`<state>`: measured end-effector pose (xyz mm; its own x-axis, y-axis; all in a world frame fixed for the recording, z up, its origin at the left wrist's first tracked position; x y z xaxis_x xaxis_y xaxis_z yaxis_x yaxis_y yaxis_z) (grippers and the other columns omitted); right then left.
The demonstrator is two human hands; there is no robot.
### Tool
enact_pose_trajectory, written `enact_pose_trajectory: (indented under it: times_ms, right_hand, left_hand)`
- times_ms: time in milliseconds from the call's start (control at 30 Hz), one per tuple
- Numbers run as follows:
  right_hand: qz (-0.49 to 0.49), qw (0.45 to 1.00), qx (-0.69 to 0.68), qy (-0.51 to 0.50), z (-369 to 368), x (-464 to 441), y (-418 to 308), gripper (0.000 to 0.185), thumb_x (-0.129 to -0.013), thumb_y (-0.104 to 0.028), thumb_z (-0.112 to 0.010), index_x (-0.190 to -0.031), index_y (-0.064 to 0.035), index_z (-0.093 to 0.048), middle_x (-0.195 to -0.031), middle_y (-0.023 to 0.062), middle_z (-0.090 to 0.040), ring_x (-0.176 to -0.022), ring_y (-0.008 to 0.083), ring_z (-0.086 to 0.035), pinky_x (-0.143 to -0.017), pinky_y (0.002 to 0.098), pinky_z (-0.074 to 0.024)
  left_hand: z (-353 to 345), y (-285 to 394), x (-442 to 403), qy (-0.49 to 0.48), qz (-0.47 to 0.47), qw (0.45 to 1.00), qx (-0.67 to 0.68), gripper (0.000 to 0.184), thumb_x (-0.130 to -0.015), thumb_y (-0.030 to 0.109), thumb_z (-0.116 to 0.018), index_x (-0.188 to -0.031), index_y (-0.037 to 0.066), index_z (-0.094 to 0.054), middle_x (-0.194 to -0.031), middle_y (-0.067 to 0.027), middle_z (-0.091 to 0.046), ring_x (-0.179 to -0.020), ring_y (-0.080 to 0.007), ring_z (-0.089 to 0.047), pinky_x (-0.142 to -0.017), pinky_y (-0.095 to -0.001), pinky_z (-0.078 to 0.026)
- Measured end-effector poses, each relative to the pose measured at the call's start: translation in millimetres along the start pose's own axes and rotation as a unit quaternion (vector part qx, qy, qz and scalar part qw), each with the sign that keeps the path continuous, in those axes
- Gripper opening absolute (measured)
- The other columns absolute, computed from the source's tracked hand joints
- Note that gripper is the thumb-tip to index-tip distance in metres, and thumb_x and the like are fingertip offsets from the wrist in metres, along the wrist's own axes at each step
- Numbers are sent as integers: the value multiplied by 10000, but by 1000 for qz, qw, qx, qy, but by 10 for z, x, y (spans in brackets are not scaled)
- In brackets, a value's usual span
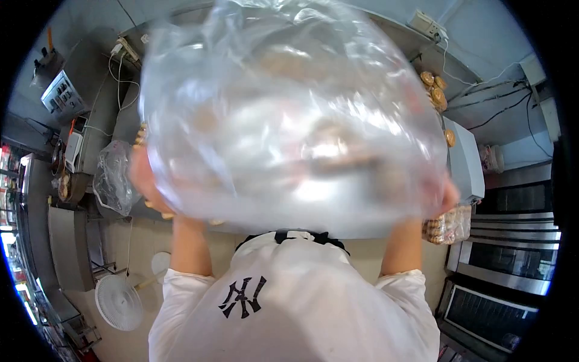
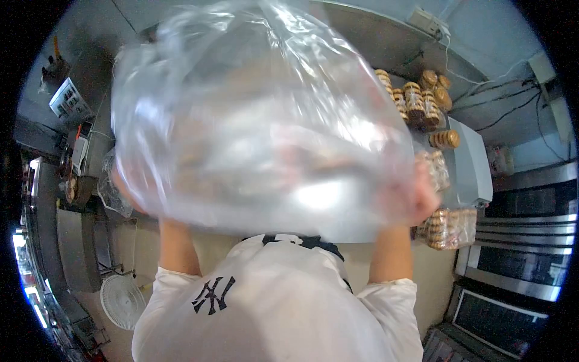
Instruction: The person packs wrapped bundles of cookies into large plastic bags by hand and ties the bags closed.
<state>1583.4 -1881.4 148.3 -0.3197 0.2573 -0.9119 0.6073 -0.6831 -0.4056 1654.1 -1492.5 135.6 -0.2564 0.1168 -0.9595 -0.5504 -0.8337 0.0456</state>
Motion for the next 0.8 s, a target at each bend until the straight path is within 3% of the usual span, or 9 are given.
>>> enact_pose_trajectory:
  times_ms: [133,233,333,400,433,500,633,700,800]
  right_hand:
    - [24,940,171,-295,-480,374,40,38,-836,-92,-680,-832,-55,-683,-690,92,-642,-555,214,-607,-526,314,-471]
    - [-117,966,118,-197,-365,198,4,23,-832,-78,-685,-838,-56,-684,-695,83,-651,-525,222,-598,-498,315,-462]
    - [-131,916,174,-336,-716,-18,-96,107,-825,-88,-701,-920,-46,-674,-705,84,-641,-575,227,-610,-529,315,-475]
    - [-63,889,251,-378,-1140,-107,-173,187,-787,-104,-702,-962,-54,-658,-849,100,-643,-798,223,-626,-660,345,-483]
    - [27,890,280,-358,-1342,-140,-323,212,-768,-116,-688,-969,-62,-648,-939,111,-639,-932,228,-616,-736,367,-477]
    - [154,880,192,-406,-1619,167,-713,272,-736,-126,-677,-996,-68,-621,-976,104,-594,-956,238,-568,-785,385,-457]
    - [157,644,53,-747,-2151,1944,-586,174,-785,-114,-577,-929,-39,-638,-1047,121,-614,-973,272,-573,-840,395,-473]
    - [32,640,49,-766,-2250,2750,151,156,-774,-133,-604,-900,-58,-656,-1079,132,-617,-1051,285,-553,-899,389,-466]
    - [183,505,185,-823,-2229,3469,526,228,-771,-179,-628,-966,-65,-658,-1097,135,-616,-1158,307,-501,-952,449,-444]
  left_hand:
    - [-864,-646,1601,-377,255,882,123,275,-851,185,-609,-1052,0,-629,-995,-144,-647,-821,-320,-631,-774,-372,-526]
    - [-440,-287,1606,-165,584,668,430,297,-901,234,-596,-1119,32,-585,-902,-76,-628,-716,-222,-601,-621,-331,-503]
    - [-230,-28,2079,-269,627,578,448,327,-967,379,-526,-1113,88,-556,-810,-7,-577,-646,-128,-549,-510,-268,-439]
    - [-61,183,2723,-270,833,231,424,369,-989,467,-475,-1053,115,-564,-753,7,-540,-580,-106,-499,-447,-248,-382]
    - [-16,167,2795,-263,837,228,422,369,-989,467,-475,-1053,115,-564,-753,7,-540,-580,-106,-499,-447,-248,-382]
    - [92,453,2801,-273,783,0,559,459,-972,575,-444,-1044,142,-581,-767,14,-548,-559,-80,-484,-432,-241,-371]
    - [308,509,3073,-251,764,-52,592,481,-934,606,-501,-1040,148,-600,-765,4,-572,-583,-88,-521,-444,-240,-398]
    - [428,445,3467,-225,880,22,417,490,-913,596,-549,-1075,138,-613,-800,-7,-602,-623,-92,-559,-481,-252,-440]
    - [661,331,3406,-300,903,75,298,566,-910,583,-560,-1243,125,-559,-1007,-73,-640,-688,-147,-594,-582,-325,-498]
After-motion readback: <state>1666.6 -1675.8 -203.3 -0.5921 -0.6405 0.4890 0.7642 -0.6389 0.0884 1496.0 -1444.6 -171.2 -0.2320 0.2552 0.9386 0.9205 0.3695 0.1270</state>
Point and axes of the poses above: each hand's wrist, its own x-axis away from the middle knuckle, its own z-axis out of the back of the hand, y = z × x, the point moved 7 cm from there along -x, towards the middle knuckle
